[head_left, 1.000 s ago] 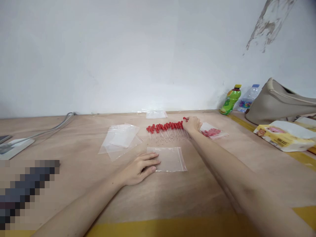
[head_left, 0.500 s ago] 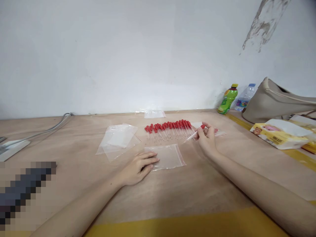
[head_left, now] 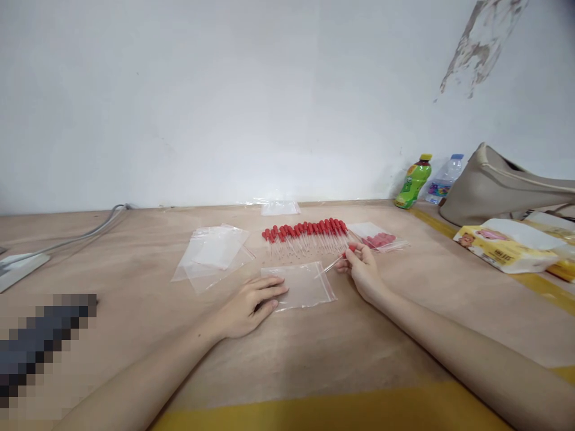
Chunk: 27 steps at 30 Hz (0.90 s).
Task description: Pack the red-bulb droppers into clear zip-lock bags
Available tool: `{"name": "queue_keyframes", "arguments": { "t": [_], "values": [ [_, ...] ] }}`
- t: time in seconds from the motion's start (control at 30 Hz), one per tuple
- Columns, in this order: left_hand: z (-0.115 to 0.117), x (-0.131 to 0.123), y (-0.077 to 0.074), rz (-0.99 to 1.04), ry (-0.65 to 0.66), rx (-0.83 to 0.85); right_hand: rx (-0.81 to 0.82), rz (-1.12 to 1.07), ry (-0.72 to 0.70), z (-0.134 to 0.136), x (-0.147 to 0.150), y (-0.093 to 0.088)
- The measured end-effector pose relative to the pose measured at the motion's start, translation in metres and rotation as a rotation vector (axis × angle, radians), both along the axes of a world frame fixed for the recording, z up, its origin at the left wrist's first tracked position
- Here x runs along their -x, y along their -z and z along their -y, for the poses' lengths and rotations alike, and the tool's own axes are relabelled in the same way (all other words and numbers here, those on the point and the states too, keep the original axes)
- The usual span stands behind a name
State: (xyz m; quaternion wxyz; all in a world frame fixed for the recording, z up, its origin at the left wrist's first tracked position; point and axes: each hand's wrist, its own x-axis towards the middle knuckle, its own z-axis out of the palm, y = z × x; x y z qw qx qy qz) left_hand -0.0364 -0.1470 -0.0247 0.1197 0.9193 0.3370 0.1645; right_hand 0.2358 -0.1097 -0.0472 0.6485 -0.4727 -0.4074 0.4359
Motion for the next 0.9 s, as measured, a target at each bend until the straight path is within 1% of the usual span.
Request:
{"name": "queue_keyframes", "arguments": {
  "t": [0.07,0.13,0.23,0.3,0.43,0.53,0.6,0.67,0.8,0.87,0.9],
  "values": [
    [0.001,-0.001,-0.001,0.01,-0.02,0.01,0.057,-0.061,-0.111,0.005,0.004,-0.003],
    [0.001,-0.002,-0.003,0.027,-0.038,0.018,0.092,-0.054,-0.232,0.008,0.003,-0.007],
    [0.001,-0.002,-0.004,0.049,-0.028,0.015,0.118,0.123,-0.45,0.009,-0.003,-0.01],
    [0.0,-0.002,-0.003,0.053,-0.012,0.012,0.093,0.278,-0.564,0.008,-0.009,-0.01],
    [-0.001,-0.002,-0.002,0.044,0.0,0.0,-0.052,0.56,-0.654,0.006,-0.012,-0.012],
    [-0.001,-0.004,-0.003,0.03,0.009,-0.013,-0.123,0.678,-0.723,0.007,-0.007,-0.016],
    [-0.001,-0.005,-0.003,0.031,0.023,-0.021,-0.138,0.682,-0.752,0.009,-0.002,-0.018],
    [0.0,-0.006,-0.004,0.04,0.035,-0.023,-0.117,0.637,-0.741,0.011,0.004,-0.017],
    [-0.001,-0.006,-0.006,0.064,0.036,0.006,-0.012,0.475,-0.622,0.011,0.012,-0.011],
    [-0.001,-0.005,-0.006,0.087,0.01,0.033,-0.014,0.449,-0.574,0.01,0.012,-0.008],
    [-0.002,-0.004,-0.006,0.102,-0.006,0.042,-0.03,0.47,-0.566,0.01,0.011,-0.008]
  ]
}}
